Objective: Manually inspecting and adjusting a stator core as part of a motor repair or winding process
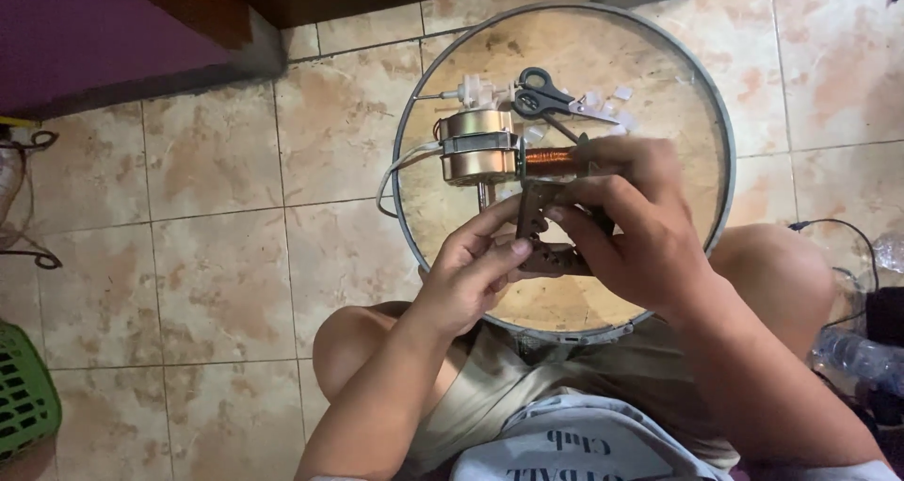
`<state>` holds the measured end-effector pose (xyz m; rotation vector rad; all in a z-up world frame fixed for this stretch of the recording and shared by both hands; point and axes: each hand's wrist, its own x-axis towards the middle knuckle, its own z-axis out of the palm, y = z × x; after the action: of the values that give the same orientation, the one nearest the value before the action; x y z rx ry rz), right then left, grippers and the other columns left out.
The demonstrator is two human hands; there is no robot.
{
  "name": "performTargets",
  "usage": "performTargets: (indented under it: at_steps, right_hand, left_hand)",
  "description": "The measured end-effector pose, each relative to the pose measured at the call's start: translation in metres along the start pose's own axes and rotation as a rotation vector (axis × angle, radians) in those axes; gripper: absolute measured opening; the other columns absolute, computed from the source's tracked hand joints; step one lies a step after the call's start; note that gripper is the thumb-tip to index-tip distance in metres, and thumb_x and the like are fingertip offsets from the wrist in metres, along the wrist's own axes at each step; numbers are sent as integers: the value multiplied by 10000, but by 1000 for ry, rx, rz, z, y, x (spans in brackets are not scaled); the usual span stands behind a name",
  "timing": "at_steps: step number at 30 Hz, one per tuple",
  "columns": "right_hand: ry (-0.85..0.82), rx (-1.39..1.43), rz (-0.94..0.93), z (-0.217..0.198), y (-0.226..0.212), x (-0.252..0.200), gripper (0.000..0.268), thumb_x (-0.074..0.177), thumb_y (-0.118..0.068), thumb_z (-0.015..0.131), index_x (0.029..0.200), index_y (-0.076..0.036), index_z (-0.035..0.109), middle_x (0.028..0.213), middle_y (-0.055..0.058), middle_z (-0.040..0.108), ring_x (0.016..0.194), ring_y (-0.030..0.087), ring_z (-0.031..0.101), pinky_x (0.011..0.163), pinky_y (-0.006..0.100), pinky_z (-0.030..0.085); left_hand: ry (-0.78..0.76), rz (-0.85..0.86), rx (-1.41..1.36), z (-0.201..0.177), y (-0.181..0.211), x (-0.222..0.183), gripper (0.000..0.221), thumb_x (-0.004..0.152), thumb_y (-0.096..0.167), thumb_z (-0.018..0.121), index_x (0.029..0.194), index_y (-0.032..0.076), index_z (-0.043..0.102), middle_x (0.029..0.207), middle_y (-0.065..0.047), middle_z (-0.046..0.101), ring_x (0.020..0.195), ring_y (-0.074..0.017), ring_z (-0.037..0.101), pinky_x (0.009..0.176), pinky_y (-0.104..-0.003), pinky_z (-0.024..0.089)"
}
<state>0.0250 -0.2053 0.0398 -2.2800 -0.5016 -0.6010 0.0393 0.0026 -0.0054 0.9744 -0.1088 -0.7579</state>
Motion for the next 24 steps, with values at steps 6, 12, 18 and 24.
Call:
performTargets:
  at_steps: [6, 12, 18, 24]
  right_hand:
    - [-117, 106, -2, 3, 4, 8, 55, 1023, -89, 635, 1011, -51, 597, 1079, 105, 670, 1029, 275, 640, 941, 414, 382]
    - [-144, 110, -43, 8, 8, 9, 59, 1037, -109, 613, 1017, -54, 616, 1063, 107, 655, 998, 285, 621, 875, 423, 356]
    - [-162, 54, -82, 13, 13, 12, 89, 1029, -111, 665, 1021, -43, 608, 1051, 125, 635, 962, 292, 609, 875, 436, 380]
    - [-124, 28, -100, 16, 18, 13, 76, 1019, -73, 686, 1041, -35, 624, 1076, 143, 653, 997, 286, 632, 881, 428, 380]
  left_hand:
    - [-13, 6, -107, 0, -5, -2, 550, 1039, 109, 577, 1557, -5, 431, 1111, -52, 652, 974, -172, 686, 1012, -438, 603]
    - [-12, -22, 3, -3, 16, -6, 528, 1016, 66, 621, 1511, -43, 474, 1081, -75, 684, 1034, -203, 681, 969, -450, 644]
    - [47, -34, 54, 0, 18, -4, 483, 1008, 56, 612, 1474, -34, 526, 846, 42, 464, 792, -54, 446, 735, -188, 390]
    - [29, -4, 88, 1, 21, 1, 524, 1006, 54, 625, 1503, -28, 481, 777, 57, 401, 719, -44, 408, 793, -289, 567]
